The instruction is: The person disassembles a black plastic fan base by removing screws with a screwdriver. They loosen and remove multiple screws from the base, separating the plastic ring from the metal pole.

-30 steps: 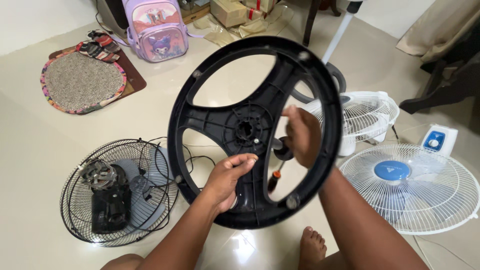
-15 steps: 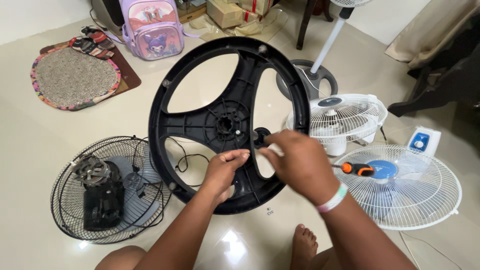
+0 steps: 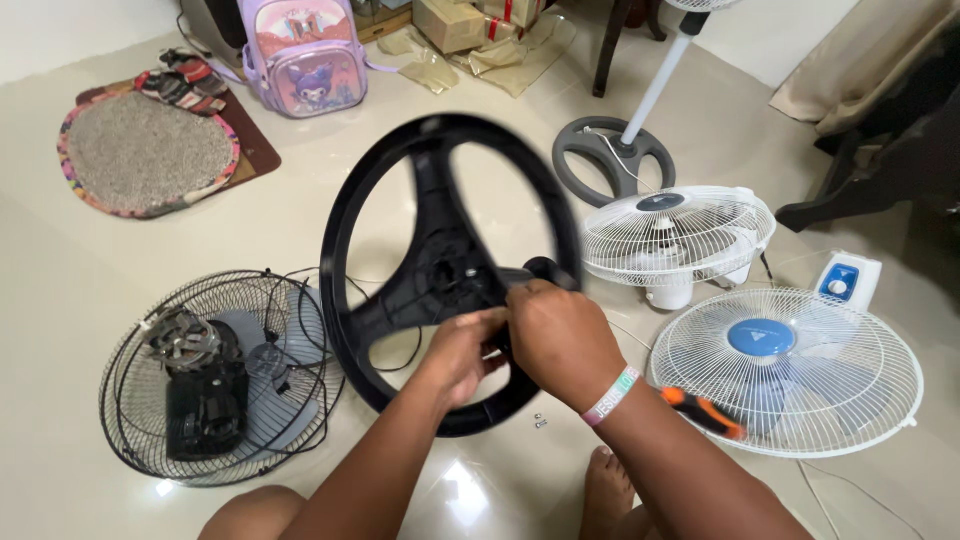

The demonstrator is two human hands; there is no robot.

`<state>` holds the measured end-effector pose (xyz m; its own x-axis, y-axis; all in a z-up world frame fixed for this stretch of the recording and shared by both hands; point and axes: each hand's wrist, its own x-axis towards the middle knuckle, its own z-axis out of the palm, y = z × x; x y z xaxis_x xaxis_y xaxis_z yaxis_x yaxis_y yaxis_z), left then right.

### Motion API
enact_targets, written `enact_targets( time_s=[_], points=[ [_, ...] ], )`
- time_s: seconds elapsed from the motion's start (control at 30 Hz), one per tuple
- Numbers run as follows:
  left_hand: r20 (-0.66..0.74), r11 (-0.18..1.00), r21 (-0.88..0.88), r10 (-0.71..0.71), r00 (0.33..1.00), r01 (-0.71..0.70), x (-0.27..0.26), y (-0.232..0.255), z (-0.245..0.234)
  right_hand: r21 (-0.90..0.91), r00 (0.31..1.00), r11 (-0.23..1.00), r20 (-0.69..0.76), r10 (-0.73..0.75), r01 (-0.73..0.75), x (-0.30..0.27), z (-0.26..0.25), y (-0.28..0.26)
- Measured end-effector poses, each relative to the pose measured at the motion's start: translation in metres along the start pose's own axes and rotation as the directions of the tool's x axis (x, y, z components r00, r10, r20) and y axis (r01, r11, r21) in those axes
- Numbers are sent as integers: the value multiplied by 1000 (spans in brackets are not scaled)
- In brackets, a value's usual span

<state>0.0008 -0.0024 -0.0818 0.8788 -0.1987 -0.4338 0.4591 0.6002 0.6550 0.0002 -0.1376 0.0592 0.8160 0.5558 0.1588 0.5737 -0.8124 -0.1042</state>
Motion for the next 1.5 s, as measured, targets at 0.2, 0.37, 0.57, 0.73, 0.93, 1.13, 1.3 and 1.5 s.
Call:
enact_targets(
  time_s=[0.2,0.37,0.57,0.73,0.93,1.13,1.3,1.5],
  points=[
    [-43,874,-458,160,986,-162,47,-29,-49,111,999,993,10,34,-34,5,4,-11],
    [-44,878,-475,44,998,-60,65,-45,-56,145,990,980,52,129,-135,16,37,-5],
    [-87,960,-280,-31,996,5,57,-43,-45,207,999,978,-28,-29,35,22,101,19],
    [-247,986,-95,-159,956,139,46,-37,-42,186,998,983,56,-22,11,25,137,17],
    [-443,957,269,23,896,108,22,-10,-40,486,997,873,-44,63,-34,42,118,27],
    [-285,932,216,345,894,-290,-5,41,-18,760,997,646,36,68,-72,44,56,68],
    [-84,949,75,313,946,-307,-31,62,7,927,964,278,216,155,-252,25,20,60],
    [47,955,71,287,957,-289,-40,66,27,948,951,238,143,275,-212,14,11,48]
  ],
)
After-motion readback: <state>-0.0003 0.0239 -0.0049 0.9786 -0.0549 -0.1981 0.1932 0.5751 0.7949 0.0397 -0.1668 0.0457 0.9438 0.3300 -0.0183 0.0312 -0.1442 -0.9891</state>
